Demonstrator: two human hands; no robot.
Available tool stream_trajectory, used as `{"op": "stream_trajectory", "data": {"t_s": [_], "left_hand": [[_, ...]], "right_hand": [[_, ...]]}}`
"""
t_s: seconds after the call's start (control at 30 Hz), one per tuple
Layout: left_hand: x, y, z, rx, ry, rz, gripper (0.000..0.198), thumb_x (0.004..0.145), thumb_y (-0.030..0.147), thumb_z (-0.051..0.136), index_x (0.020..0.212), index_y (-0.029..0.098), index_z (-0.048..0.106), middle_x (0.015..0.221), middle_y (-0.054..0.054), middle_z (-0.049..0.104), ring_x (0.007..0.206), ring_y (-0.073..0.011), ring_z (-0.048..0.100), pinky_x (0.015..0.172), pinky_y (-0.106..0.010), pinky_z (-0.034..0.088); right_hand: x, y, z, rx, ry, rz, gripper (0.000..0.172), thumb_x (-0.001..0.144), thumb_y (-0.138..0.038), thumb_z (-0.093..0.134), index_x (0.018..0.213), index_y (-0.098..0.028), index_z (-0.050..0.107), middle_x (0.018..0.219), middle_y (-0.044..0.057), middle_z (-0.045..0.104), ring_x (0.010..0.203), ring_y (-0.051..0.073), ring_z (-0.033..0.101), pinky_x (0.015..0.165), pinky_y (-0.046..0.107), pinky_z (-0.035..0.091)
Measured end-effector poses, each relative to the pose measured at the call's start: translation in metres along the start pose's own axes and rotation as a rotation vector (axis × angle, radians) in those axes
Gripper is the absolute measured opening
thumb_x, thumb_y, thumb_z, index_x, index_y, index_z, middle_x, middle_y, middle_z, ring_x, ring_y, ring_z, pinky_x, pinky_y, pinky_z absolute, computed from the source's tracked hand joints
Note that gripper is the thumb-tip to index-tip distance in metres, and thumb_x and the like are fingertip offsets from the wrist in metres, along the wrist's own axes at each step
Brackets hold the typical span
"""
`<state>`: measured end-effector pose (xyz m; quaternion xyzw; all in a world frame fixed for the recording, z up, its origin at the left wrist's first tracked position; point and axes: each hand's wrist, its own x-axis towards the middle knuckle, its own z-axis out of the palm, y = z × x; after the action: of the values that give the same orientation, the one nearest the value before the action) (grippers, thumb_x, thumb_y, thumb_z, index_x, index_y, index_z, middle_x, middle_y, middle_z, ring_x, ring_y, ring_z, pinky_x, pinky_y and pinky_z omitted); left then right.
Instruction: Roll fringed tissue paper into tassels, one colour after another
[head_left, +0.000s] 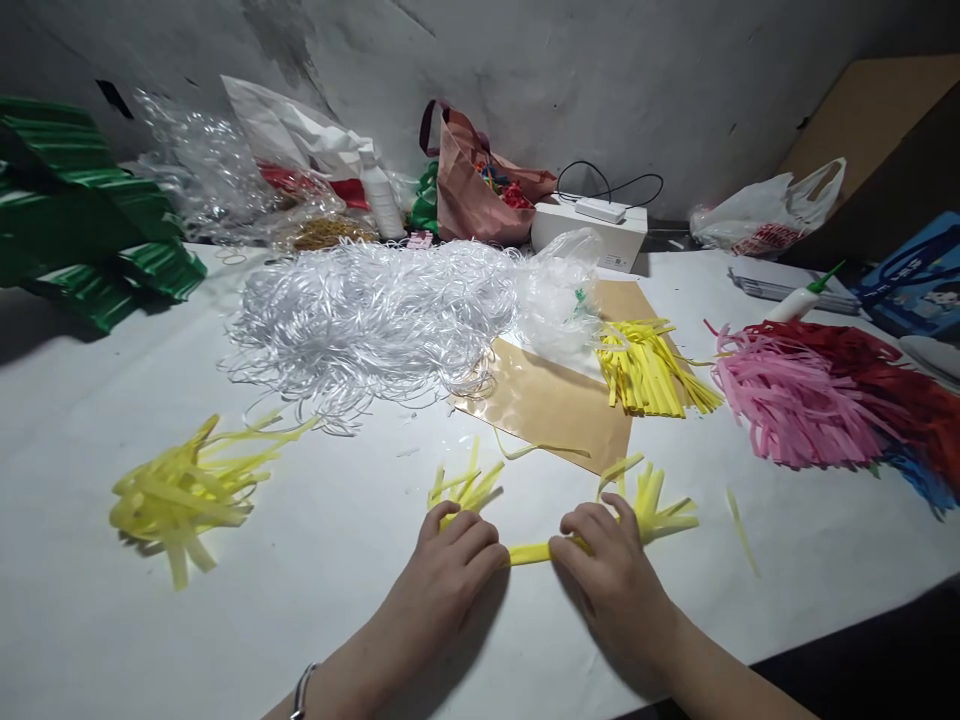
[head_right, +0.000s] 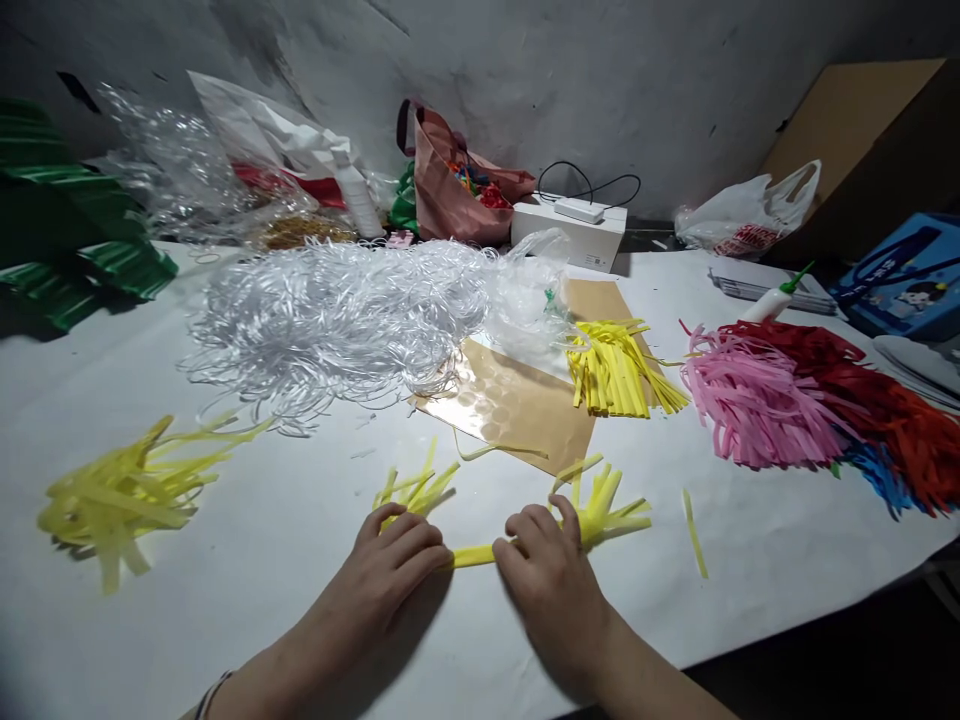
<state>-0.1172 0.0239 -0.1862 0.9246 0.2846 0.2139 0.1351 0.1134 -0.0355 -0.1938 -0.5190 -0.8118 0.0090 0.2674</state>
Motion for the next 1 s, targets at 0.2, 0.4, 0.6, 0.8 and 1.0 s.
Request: {"op": "stream_trajectory", "data": {"t_s": [0.2,0.4,0.6,0.8,1.0], "left_hand": [[0.000,0.002,0.000,-0.024,-0.031,0.030,0.022,0.094,0.008,0.046,0.093,0.022,0.063,0.083,-0.002,0.063,0.080,-0.0205,0.053,0.086,-0.040,0.033],[-0.001,0.001,0.003,-0.047,-0.013,0.025,0.017,0.094,0.011,0.049,0.086,0.020,0.060,0.081,-0.001,0.062,0.077,-0.0193,0.052,0.083,-0.039,0.032],[-0.003,0.000,0.006,-0.035,0.017,0.049,0.018,0.094,0.009,0.046,0.085,0.019,0.058,0.080,-0.002,0.062,0.077,-0.0191,0.052,0.086,-0.040,0.032],[-0.006,0.003,0.009,0.005,0.022,0.050,0.026,0.096,0.005,0.040,0.087,0.019,0.059,0.085,-0.002,0.064,0.080,-0.0192,0.053,0.089,-0.040,0.031],[-0.014,0.005,0.006,0.081,0.079,-0.030,0.020,0.097,0.010,0.045,0.090,0.019,0.061,0.090,-0.003,0.064,0.086,-0.0206,0.054,0.096,-0.042,0.030]], "right_hand": [[0.013,-0.001,0.008,-0.068,-0.060,-0.240,0.021,0.095,-0.008,0.048,0.078,-0.018,0.057,0.079,0.002,0.058,0.081,0.019,0.048,0.094,0.042,0.031],[0.017,-0.002,0.014,-0.068,-0.017,-0.278,0.025,0.094,-0.010,0.050,0.071,-0.017,0.053,0.072,0.001,0.056,0.074,0.017,0.046,0.084,0.038,0.031],[0.016,-0.005,0.016,-0.095,-0.048,-0.299,0.026,0.095,-0.007,0.045,0.072,-0.018,0.052,0.072,0.001,0.054,0.073,0.017,0.044,0.083,0.037,0.029],[0.011,-0.002,0.015,-0.154,-0.151,-0.300,0.020,0.090,-0.004,0.045,0.080,-0.018,0.053,0.080,0.003,0.055,0.077,0.020,0.045,0.092,0.042,0.030],[0.003,0.010,0.000,-0.084,-0.161,-0.120,0.018,0.095,-0.007,0.046,0.085,-0.019,0.054,0.090,0.003,0.059,0.087,0.020,0.051,0.102,0.044,0.027]]}}
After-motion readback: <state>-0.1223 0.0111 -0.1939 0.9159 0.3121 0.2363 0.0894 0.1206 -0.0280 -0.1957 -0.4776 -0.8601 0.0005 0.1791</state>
